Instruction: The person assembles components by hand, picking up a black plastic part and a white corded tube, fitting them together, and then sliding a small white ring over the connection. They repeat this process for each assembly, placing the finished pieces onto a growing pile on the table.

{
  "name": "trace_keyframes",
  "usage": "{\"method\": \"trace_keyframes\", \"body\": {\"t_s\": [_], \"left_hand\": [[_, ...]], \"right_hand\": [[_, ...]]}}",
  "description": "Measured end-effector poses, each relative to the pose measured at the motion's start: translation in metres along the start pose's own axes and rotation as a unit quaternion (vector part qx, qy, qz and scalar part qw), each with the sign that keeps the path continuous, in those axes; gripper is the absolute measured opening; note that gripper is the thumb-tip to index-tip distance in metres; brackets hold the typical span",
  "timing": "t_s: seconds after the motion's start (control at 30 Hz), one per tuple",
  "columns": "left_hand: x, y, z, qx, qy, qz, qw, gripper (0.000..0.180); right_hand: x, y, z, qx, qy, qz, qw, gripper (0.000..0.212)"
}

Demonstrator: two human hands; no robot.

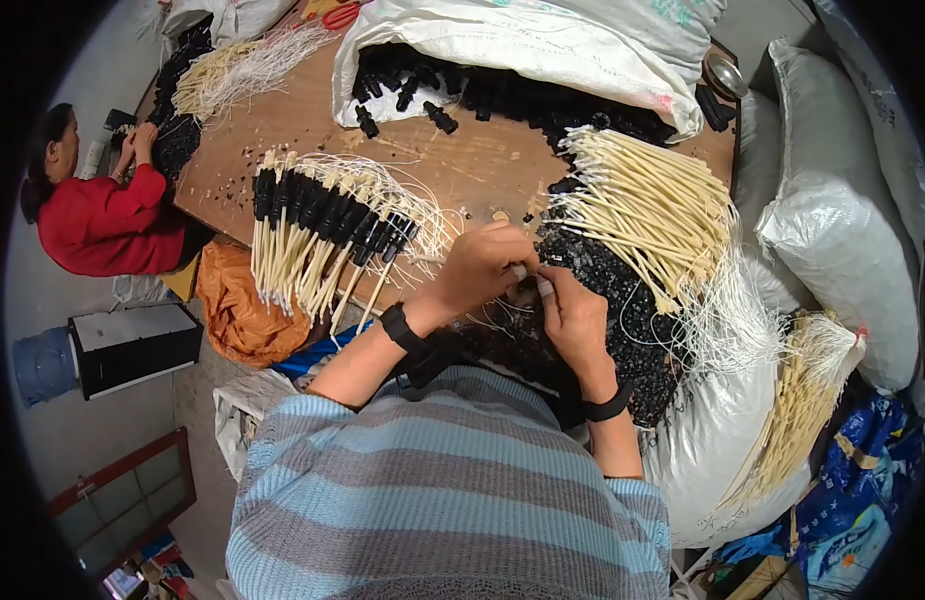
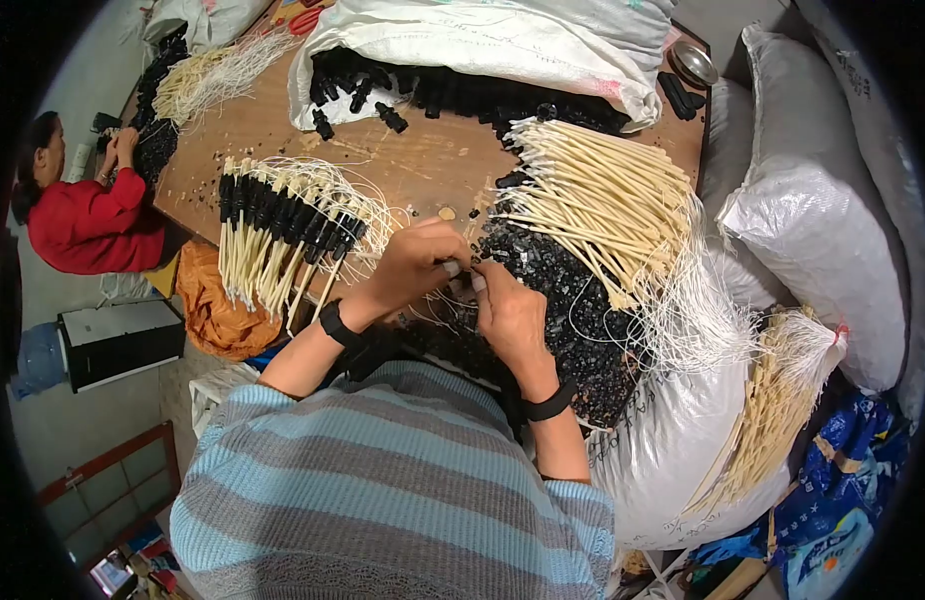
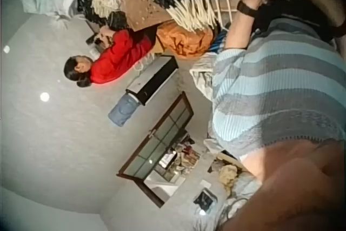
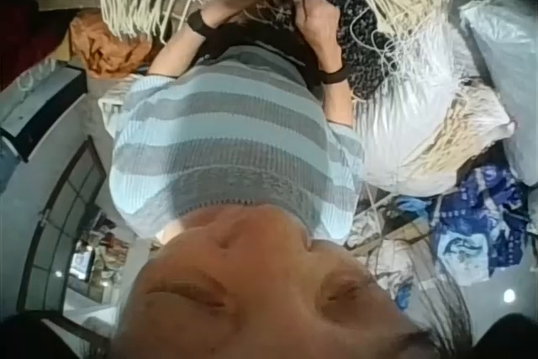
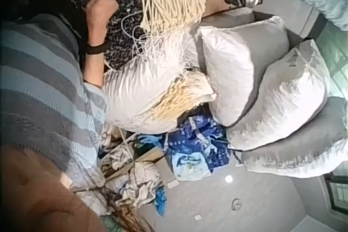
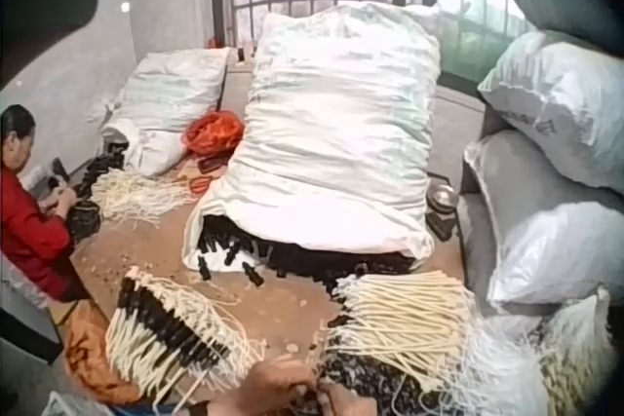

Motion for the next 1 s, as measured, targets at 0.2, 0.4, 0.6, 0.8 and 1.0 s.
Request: {"method": "trace_keyframes", "body": {"t_s": [0.2,0.4,0.6,0.8,1.0], "left_hand": [[0.002,0.001,-0.013,0.051,-0.072,-0.040,0.995,0.020],[-0.006,-0.007,0.083,-0.027,0.144,-0.110,0.983,0.024],[-0.001,-0.019,0.110,-0.017,0.177,-0.056,0.982,0.026],[0.008,-0.009,0.103,-0.089,0.181,-0.066,0.977,0.027],[-0.006,-0.018,0.082,-0.133,0.068,-0.036,0.988,0.032]], "right_hand": [[0.008,-0.006,-0.013,-0.120,-0.011,0.022,0.993,0.014],[0.013,0.001,-0.063,-0.173,-0.203,-0.025,0.964,0.012],[0.021,0.009,-0.087,-0.189,-0.241,-0.055,0.950,0.012],[0.019,0.000,-0.097,-0.223,-0.293,-0.025,0.929,0.011],[0.017,-0.002,-0.096,-0.216,-0.286,-0.023,0.933,0.011]]}}
Point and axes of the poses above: each hand's wrist, its own x-axis away from the middle knuckle, its own y-axis out of the back of the hand, z = x × y, the point moved 10 cm from there along -x, towards the middle knuckle, and after that the axes turned 12 degrees about -y, right-handed, at the moved point
